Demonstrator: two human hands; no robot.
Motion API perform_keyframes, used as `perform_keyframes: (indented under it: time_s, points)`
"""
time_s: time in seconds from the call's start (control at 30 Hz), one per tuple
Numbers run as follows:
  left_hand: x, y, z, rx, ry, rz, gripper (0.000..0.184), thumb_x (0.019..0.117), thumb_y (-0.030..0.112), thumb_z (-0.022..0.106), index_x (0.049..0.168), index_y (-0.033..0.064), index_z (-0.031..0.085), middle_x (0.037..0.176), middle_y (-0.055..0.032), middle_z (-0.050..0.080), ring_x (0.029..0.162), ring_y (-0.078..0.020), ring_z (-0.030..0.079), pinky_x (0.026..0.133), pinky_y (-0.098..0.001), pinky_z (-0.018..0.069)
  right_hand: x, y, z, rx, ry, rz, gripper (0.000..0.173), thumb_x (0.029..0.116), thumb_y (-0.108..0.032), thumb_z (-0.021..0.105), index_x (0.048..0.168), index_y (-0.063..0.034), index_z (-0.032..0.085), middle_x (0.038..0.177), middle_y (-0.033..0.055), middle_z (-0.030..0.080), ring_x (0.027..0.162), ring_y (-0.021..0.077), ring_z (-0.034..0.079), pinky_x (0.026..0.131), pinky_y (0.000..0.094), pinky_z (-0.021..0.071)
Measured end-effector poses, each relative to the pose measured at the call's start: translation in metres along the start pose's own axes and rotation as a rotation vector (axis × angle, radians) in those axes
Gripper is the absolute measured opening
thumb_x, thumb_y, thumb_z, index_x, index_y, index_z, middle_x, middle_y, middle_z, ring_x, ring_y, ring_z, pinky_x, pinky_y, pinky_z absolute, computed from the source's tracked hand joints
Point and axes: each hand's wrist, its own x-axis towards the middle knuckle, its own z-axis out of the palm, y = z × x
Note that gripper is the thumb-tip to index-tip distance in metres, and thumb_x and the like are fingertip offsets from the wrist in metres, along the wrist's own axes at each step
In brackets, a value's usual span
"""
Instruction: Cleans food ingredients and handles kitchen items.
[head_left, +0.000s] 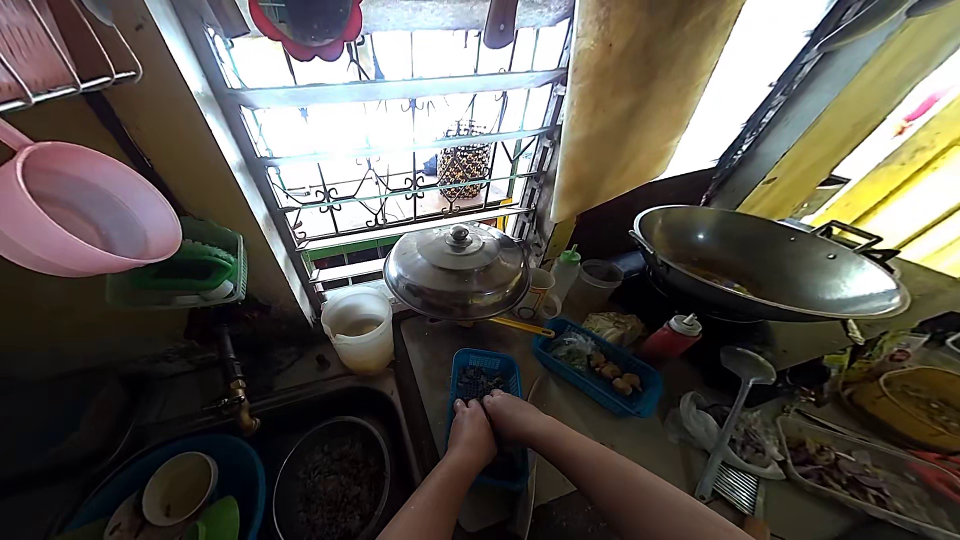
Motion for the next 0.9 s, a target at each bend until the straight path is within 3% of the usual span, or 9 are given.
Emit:
perform_keyframes:
  time_s: [0.13, 0.27, 0.47, 0.7, 0.77, 0.83, 0.9]
  points:
    - [0.003, -0.007, -0.001, -0.195, 0.048, 0.026, 0.073, 0.0817, 0.008, 0.076, 0.148, 0.003, 0.046, 0.149, -0.0231, 0.047, 0.137, -0.0328, 0.05, 0.112, -0.0424, 0.0455, 0.001, 0.003, -0.013, 0.03, -0.037, -0.035, 0.06, 0.0817, -0.015, 0.082, 0.129, 0.0111, 0.057, 0.133, 0.0277, 0.058, 0.13, 0.041, 0.054, 0.108, 0.0549, 0.0446]
    - [0.006, -0.016, 0.002, -0.438, 0.091, 0.065, 0.072, 0.0803, 0.004, 0.075, 0.148, 0.0076, 0.051, 0.144, -0.0191, 0.056, 0.134, -0.0287, 0.054, 0.113, -0.0436, 0.0447, 0.008, 0.008, -0.024, 0.017, -0.099, -0.048, 0.068, 0.0803, -0.017, 0.085, 0.133, 0.0117, 0.054, 0.134, 0.0292, 0.058, 0.13, 0.0422, 0.054, 0.108, 0.0577, 0.0438]
    - [0.002, -0.021, 0.001, -0.738, 0.039, 0.057, 0.077, 0.0787, -0.006, 0.07, 0.15, 0.0058, 0.046, 0.14, -0.0152, 0.061, 0.128, -0.0238, 0.06, 0.107, -0.0434, 0.05, 0.012, 0.013, -0.033, 0.055, -0.136, -0.06, 0.061, 0.0833, -0.014, 0.083, 0.133, 0.0096, 0.055, 0.13, 0.0298, 0.061, 0.125, 0.0433, 0.058, 0.105, 0.0605, 0.0457]
    - [0.004, -0.028, -0.003, -1.142, -0.087, 0.043, 0.078, 0.0736, -0.006, 0.073, 0.146, -0.0021, 0.043, 0.128, -0.0222, 0.063, 0.113, -0.0298, 0.065, 0.094, -0.0457, 0.0567, 0.023, 0.022, -0.033, 0.079, -0.136, -0.09, 0.059, 0.0842, -0.014, 0.082, 0.133, 0.008, 0.056, 0.128, 0.0293, 0.062, 0.122, 0.0426, 0.06, 0.104, 0.0607, 0.046]
    - [0.002, -0.024, -0.004, -1.297, -0.075, 0.029, 0.057, 0.0849, 0.007, 0.066, 0.138, -0.0055, 0.049, 0.119, -0.0239, 0.064, 0.105, -0.0313, 0.065, 0.09, -0.0476, 0.0553, 0.024, 0.022, -0.032, 0.082, -0.136, -0.106, 0.058, 0.0841, -0.014, 0.082, 0.131, 0.0088, 0.057, 0.127, 0.0297, 0.062, 0.122, 0.0428, 0.06, 0.104, 0.061, 0.0457]
    - [-0.002, -0.013, -0.007, -1.375, -0.003, -0.043, 0.033, 0.1005, 0.022, 0.053, 0.122, -0.002, 0.061, 0.109, -0.019, 0.067, 0.099, -0.0281, 0.065, 0.086, -0.0471, 0.0545, 0.022, 0.02, -0.033, 0.099, -0.143, -0.105, 0.059, 0.0839, -0.012, 0.082, 0.133, 0.0077, 0.057, 0.129, 0.0288, 0.062, 0.124, 0.0424, 0.059, 0.104, 0.061, 0.0452]
    - [0.0, -0.004, -0.006, -1.329, 0.062, -0.14, 0.047, 0.1101, 0.04, 0.042, 0.13, 0.0016, 0.062, 0.123, -0.0191, 0.066, 0.114, -0.0297, 0.064, 0.097, -0.0506, 0.0519, 0.021, 0.019, -0.032, 0.119, -0.134, -0.109, 0.062, 0.0837, -0.014, 0.083, 0.137, 0.0044, 0.056, 0.132, 0.0263, 0.062, 0.126, 0.0402, 0.059, 0.107, 0.0596, 0.0449]
